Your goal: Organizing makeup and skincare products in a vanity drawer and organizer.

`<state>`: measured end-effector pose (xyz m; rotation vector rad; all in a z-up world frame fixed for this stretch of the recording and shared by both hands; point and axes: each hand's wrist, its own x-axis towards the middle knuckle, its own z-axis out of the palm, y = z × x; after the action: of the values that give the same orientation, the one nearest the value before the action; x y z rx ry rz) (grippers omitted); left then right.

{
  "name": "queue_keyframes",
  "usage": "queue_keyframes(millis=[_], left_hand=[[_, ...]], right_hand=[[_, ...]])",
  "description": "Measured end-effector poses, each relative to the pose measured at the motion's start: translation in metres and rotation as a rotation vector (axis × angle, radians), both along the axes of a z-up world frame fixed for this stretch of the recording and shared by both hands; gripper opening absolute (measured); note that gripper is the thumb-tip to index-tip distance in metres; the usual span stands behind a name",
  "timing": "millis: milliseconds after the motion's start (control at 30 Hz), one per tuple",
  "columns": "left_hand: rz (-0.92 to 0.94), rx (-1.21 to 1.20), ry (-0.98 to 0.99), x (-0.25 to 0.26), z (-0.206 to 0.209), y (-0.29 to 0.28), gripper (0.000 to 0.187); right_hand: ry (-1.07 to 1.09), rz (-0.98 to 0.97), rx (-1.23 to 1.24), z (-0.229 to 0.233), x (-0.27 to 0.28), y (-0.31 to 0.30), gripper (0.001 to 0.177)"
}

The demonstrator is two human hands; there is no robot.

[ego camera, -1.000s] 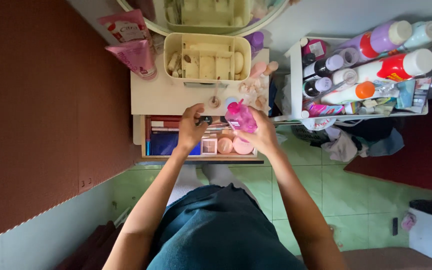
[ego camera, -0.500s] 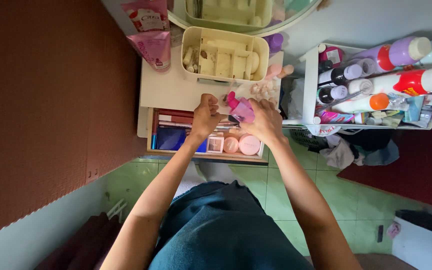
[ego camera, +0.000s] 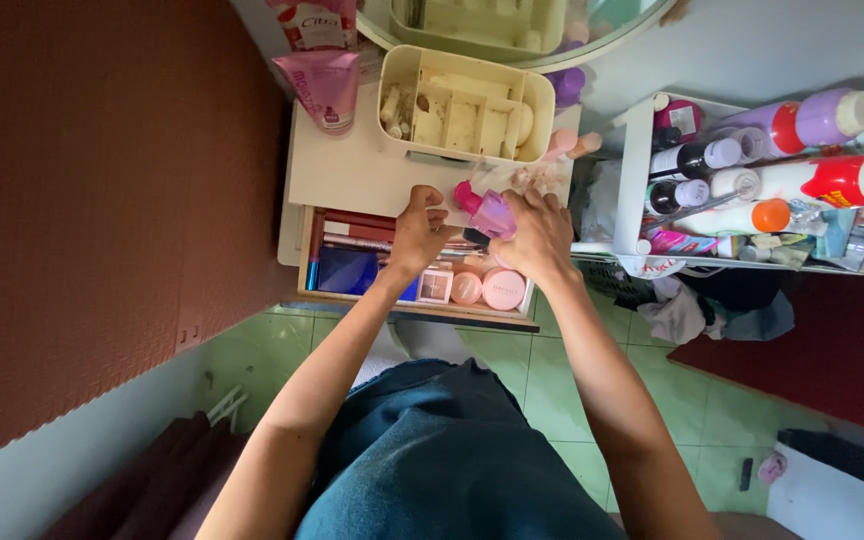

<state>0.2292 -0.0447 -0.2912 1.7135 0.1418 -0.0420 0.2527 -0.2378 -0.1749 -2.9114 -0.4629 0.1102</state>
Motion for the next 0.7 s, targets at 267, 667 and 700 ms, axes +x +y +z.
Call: queue_keyframes(millis=[267, 667, 700], left_hand=[[0.041, -0.022, 0.013, -0.002, 0.000, -0.002, 0.053], [0.060, -0.103, 0.009, -0.003, -0.006, -0.002, 0.055], [0.069, -0.111, 0.003, -0.003, -0.004, -0.002, 0.055]], right_hand=[[-0.018, -0.001, -0.038, -0.005, 0.001, -0.002, 0.069], [0.006, -0.004, -0.039, -0.009, 0.004, -0.008, 0.074], [0.005, -0.004, -0.041, -0.008, 0.005, -0.008, 0.075]])
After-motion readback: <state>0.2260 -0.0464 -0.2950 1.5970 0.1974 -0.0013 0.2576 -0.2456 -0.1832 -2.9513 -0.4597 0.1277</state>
